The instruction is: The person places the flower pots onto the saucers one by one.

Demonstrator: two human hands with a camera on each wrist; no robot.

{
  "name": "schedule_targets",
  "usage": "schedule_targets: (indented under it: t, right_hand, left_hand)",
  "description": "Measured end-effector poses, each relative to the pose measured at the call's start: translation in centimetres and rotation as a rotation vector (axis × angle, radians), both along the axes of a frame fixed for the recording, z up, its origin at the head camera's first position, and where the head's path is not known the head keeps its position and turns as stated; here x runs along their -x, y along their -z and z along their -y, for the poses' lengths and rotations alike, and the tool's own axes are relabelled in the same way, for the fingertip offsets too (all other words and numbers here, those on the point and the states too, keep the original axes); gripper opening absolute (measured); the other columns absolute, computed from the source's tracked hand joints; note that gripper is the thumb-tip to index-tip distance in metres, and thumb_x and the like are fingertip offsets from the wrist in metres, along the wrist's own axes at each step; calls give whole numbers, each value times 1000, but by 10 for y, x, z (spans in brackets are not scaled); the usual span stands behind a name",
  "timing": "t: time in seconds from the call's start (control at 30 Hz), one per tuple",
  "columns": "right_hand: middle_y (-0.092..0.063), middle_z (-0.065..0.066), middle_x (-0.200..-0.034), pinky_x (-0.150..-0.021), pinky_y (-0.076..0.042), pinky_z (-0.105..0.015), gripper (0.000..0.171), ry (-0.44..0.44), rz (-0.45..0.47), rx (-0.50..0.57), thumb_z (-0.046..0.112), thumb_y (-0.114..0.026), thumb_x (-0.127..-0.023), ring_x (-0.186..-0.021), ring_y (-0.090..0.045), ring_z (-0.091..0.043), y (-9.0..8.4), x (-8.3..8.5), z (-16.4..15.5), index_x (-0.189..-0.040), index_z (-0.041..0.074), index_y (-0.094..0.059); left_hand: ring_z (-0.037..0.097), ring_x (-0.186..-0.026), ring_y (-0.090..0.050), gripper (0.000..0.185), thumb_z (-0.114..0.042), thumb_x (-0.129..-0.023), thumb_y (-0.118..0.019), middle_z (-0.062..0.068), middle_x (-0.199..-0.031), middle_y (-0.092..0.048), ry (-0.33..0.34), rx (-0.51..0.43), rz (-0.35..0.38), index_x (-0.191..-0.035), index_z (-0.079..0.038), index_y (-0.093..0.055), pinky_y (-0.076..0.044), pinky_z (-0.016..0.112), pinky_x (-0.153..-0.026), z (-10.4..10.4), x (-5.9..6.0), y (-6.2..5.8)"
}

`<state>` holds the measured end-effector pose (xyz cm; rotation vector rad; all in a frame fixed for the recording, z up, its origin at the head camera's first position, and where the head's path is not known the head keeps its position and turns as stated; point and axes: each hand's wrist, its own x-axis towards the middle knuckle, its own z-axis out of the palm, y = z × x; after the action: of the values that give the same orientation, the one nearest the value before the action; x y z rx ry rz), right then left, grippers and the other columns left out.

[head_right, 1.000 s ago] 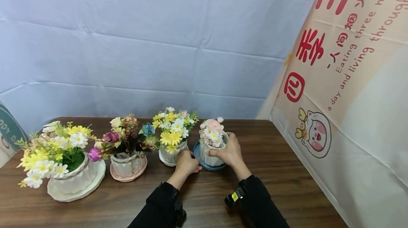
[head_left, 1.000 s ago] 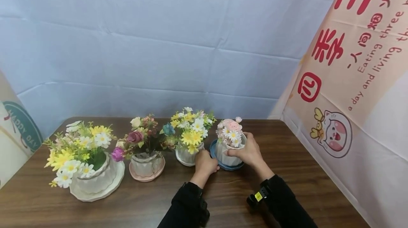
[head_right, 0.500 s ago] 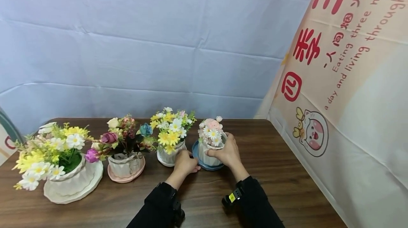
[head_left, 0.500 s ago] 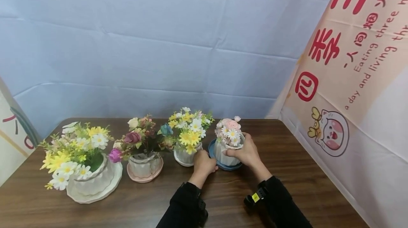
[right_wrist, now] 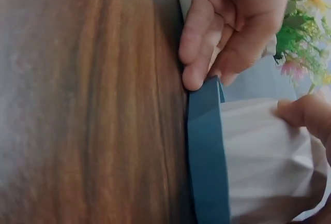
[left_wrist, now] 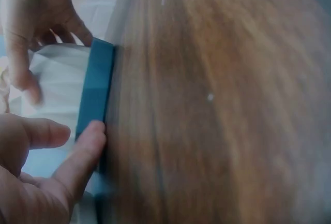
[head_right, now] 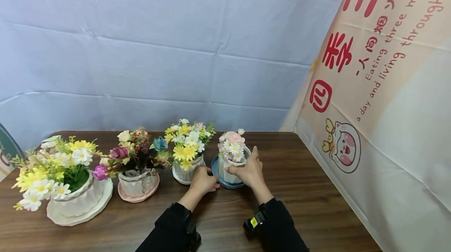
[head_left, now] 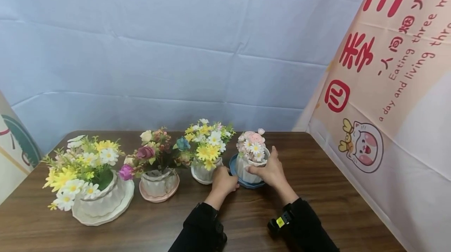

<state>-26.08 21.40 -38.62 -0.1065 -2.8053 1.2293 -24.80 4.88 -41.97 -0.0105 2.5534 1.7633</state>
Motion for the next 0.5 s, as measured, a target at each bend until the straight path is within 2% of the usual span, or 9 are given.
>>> schedule_targets:
  t: [0.13, 0.2, 0.37, 0.5]
  right_hand:
    - [-19, -39, -140, -92, -33, -62, 111, -13, -5, -71, 34, -76, -75, -126, -18, -56, -2, -7, 5, -144, -8, 0]
    - [-19, -39, -139, -91, -33, -62, 106, -32, -13, -129, 34, -74, -77, -124, -20, -56, -5, -11, 8, -144, -8, -3]
    - [-19, -40, -138, -89, -36, -61, 97, -84, -30, -269, 31, -71, -82, -123, -26, -55, -13, -22, 16, -144, -9, -7]
    - [-20, -40, -138, -86, -38, -61, 94, -102, -41, -362, 29, -69, -83, -123, -26, -55, -16, -33, 22, -143, -11, -9]
  left_hand:
    - [36, -92, -59, 36, -7, -82, -62, 20, -94, -64, 34, 125, -81, -112, 12, -57, -48, 44, -76, 9, -3, -5]
    - [37, -97, -55, 37, -10, -84, -62, 21, -101, -61, 67, 156, -105, -114, 11, -56, -46, 47, -79, 14, -6, -8]
    - [36, -99, -56, 40, -14, -87, -63, 21, -105, -59, 175, 188, -141, -119, 8, -54, -46, 47, -79, 28, -16, -14]
    - [37, -110, -52, 42, -17, -87, -64, 20, -117, -57, 208, 269, -187, -121, 5, -55, -44, 48, -86, 39, -26, -17]
